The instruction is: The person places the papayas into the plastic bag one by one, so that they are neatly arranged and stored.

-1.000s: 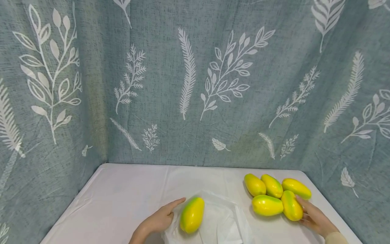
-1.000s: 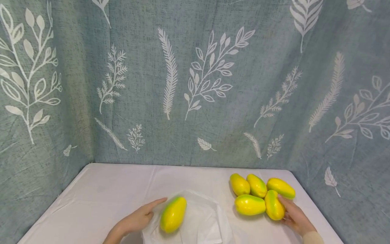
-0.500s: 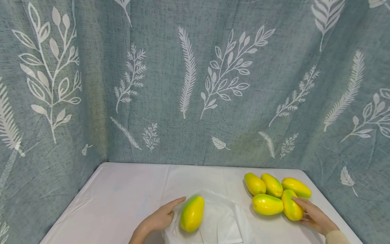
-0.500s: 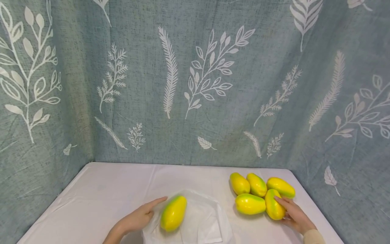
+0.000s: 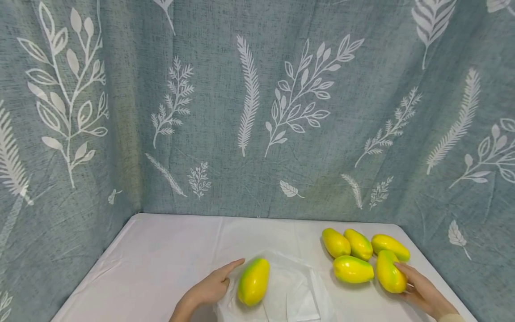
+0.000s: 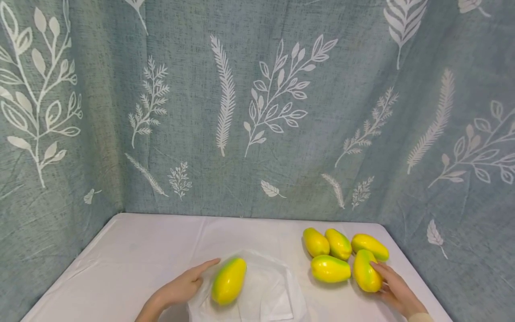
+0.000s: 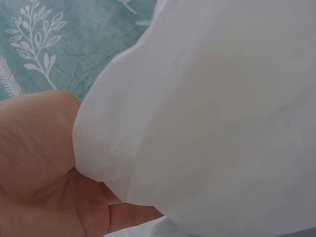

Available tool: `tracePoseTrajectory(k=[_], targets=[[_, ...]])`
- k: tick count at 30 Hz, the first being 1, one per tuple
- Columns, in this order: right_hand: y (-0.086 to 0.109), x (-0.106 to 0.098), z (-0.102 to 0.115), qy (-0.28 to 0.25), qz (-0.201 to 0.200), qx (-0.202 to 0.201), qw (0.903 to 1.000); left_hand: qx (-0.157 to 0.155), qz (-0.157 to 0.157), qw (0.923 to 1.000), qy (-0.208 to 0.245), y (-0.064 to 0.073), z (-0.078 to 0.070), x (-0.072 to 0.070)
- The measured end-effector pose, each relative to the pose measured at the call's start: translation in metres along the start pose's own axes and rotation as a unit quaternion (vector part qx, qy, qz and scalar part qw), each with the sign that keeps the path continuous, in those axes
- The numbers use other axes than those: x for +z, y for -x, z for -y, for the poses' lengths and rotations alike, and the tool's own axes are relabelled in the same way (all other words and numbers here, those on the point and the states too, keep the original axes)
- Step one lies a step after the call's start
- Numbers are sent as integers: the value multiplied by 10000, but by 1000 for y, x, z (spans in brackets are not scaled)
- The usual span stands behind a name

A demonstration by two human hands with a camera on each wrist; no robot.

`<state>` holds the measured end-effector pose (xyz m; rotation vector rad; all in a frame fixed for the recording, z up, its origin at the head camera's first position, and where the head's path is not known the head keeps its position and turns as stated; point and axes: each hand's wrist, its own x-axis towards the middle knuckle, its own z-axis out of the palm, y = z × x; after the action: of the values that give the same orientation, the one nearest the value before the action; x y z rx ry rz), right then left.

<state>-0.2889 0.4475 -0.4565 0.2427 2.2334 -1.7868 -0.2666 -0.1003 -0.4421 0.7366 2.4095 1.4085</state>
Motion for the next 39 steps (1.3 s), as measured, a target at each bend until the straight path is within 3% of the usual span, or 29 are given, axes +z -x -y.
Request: tracePoseTrajectory(k=[5, 8, 19, 28, 39], targets=[[3, -1, 5, -158, -16, 30, 9999, -4, -43, 10000, 33, 0, 0, 0], [2, 3, 10, -705, -184, 253, 9970, 1, -63, 10000, 62, 0, 0, 0], [9, 14, 26, -1049, -92, 43, 9944, -6, -41, 10000, 76, -1, -2, 1], [11, 39, 37, -1387, -180, -105, 9901, -22, -38, 10000, 72, -2, -2, 2], [14, 70, 53, -1577, 258, -329, 9866, -21, -73, 10000, -28, -2, 0, 1]])
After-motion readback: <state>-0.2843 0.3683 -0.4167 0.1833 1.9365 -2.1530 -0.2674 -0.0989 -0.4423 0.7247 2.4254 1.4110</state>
